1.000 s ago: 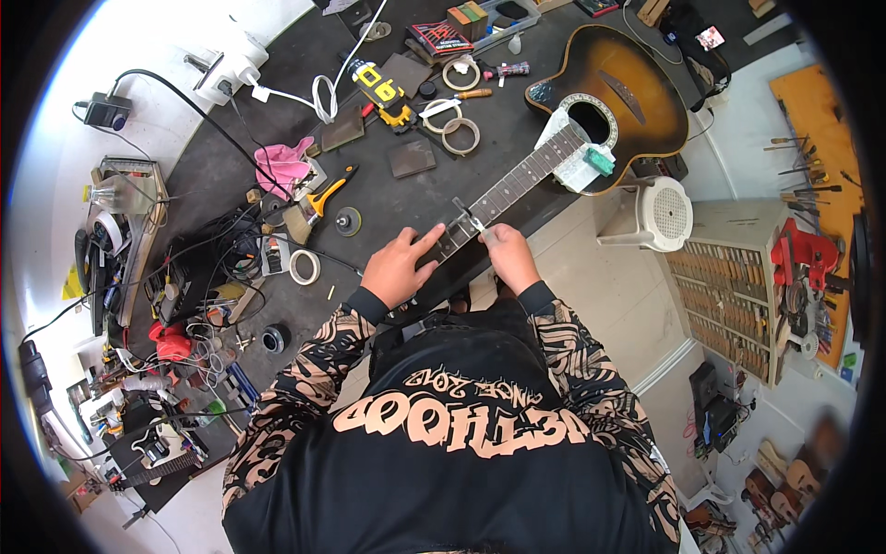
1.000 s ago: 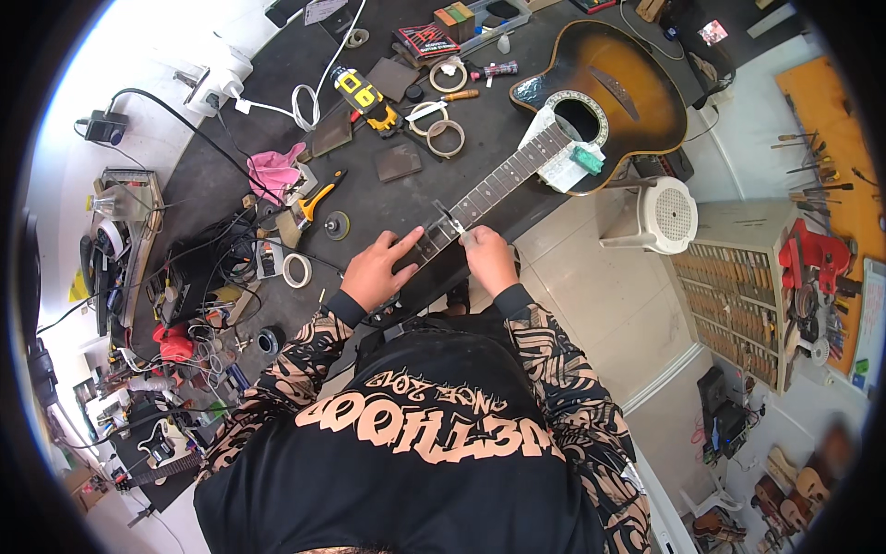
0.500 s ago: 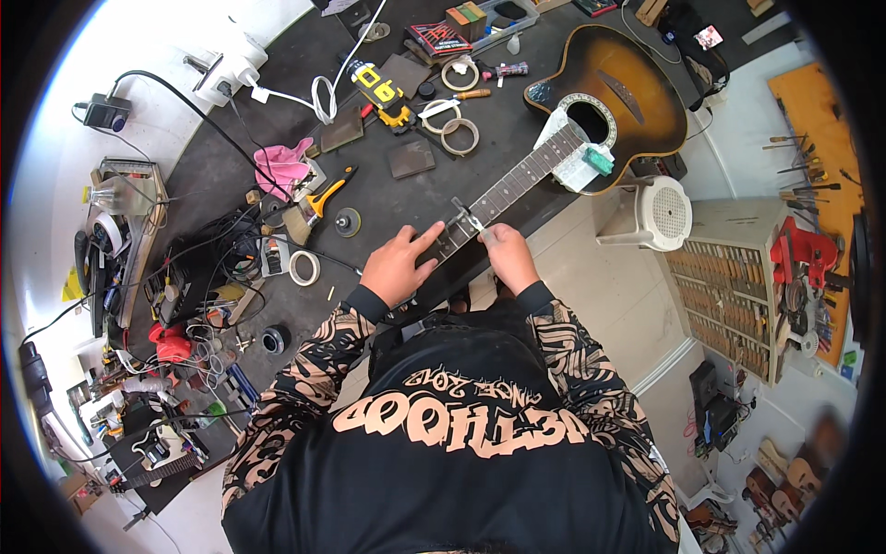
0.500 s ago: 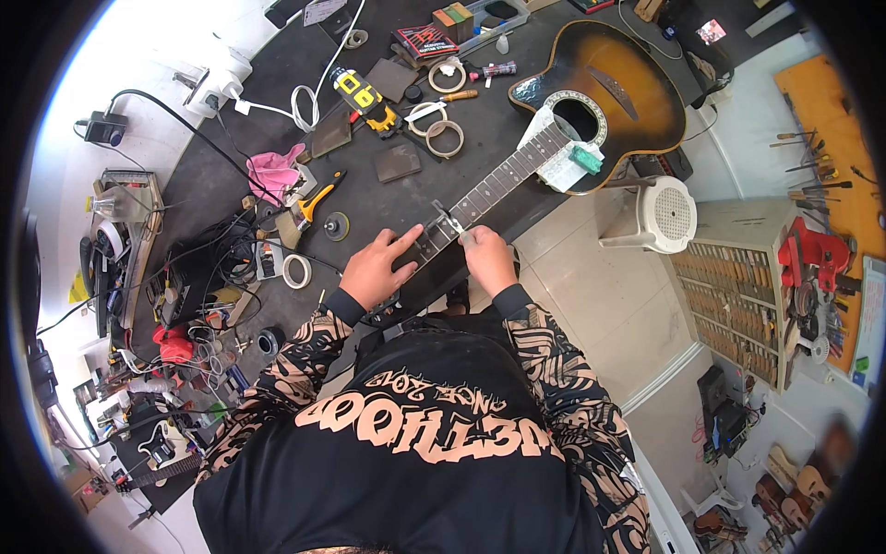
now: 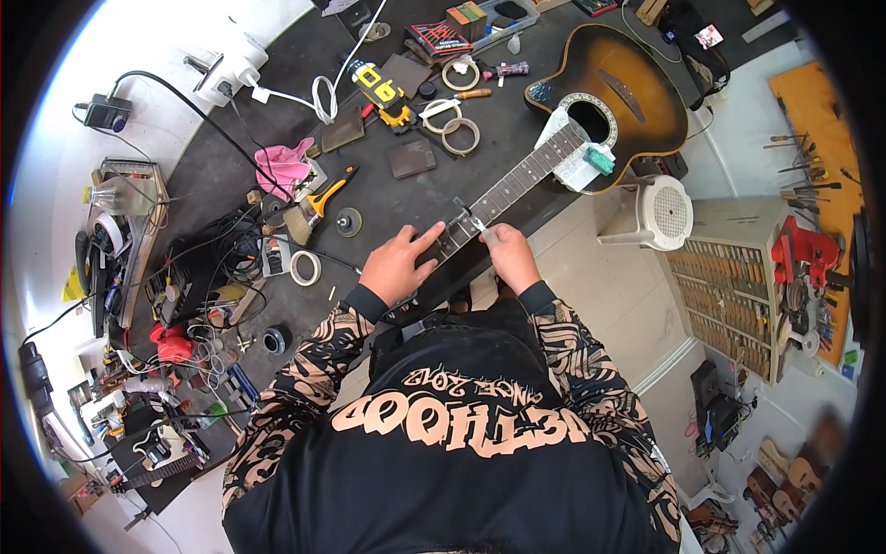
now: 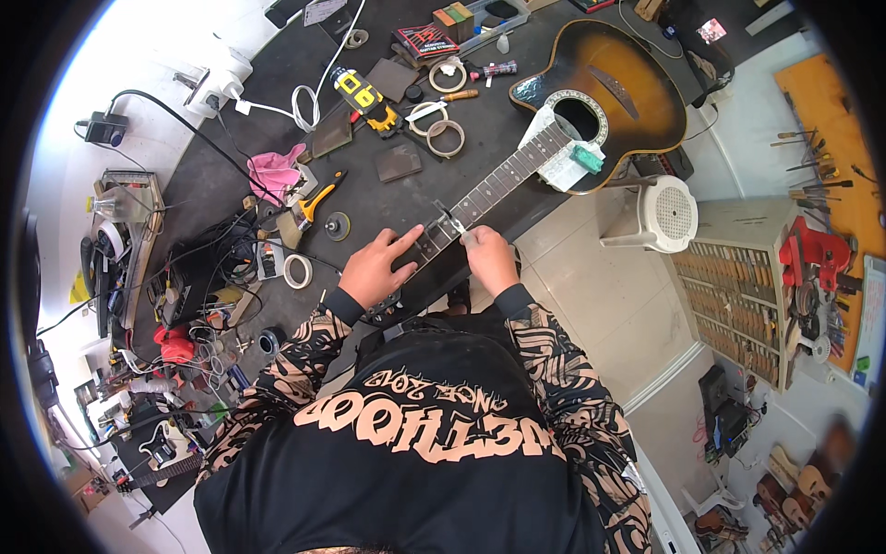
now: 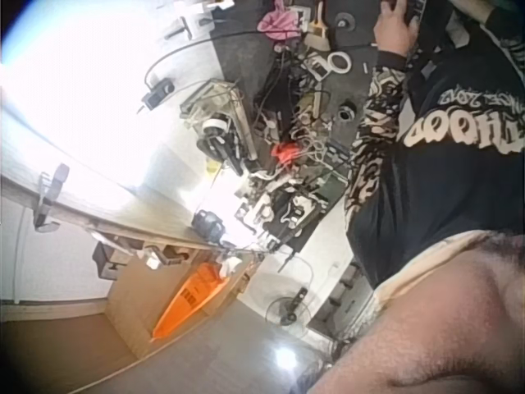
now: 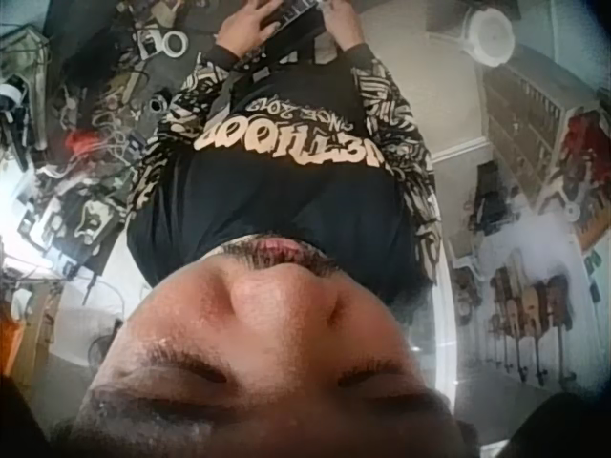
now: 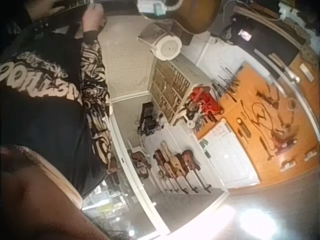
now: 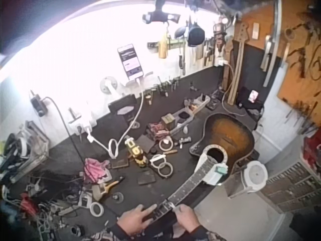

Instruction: Scraping and cleaning the frets of a guitar neck using a precision tool on a repair bench.

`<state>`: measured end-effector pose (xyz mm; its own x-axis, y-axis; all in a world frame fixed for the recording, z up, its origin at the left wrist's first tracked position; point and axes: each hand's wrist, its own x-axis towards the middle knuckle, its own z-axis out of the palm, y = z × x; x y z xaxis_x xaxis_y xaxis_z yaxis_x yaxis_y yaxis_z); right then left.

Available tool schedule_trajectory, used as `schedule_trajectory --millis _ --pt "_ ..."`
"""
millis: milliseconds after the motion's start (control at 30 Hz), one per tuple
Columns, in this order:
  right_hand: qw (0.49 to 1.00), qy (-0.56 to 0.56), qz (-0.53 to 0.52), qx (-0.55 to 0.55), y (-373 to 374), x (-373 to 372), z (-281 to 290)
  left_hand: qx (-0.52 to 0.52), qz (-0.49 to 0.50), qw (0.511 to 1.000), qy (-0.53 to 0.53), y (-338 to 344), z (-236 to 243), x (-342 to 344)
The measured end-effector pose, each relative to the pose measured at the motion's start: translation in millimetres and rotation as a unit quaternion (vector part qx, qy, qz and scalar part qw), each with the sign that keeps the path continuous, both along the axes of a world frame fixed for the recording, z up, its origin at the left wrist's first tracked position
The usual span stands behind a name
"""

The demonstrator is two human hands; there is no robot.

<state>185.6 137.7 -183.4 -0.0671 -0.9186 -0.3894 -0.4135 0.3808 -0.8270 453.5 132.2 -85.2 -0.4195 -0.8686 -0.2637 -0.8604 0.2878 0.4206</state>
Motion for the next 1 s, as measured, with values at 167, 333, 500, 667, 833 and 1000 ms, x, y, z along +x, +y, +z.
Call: schedule_trajectory --millis 167,333,500,667,833,1000 --pt "1.000 0.001 0.001 0.007 -2 1 5 -0.008 0.017 1.000 0.003 -3 2 -1" --pt "1.000 -0.004 -0.001 0.004 -2 2 8 0.008 -0.006 1.000 -0.009 -3 3 0" --pt "1.000 0.006 0.005 0.018 -5 3 11 -0.003 0.007 1.000 -0.005 -7 3 -2" --pt "1.000 0.000 0.003 0.013 -4 2 8 0.003 0.006 1.000 -0.006 -7 4 -2" --pt "1.000 -0.007 -0.004 0.000 -3 2 6 0.011 -0.012 1.000 -0.010 -4 3 -1" --pt "1.000 -0.009 0.003 0.008 -4 2 12 -0.008 0.009 1.000 -0.001 -5 2 0"
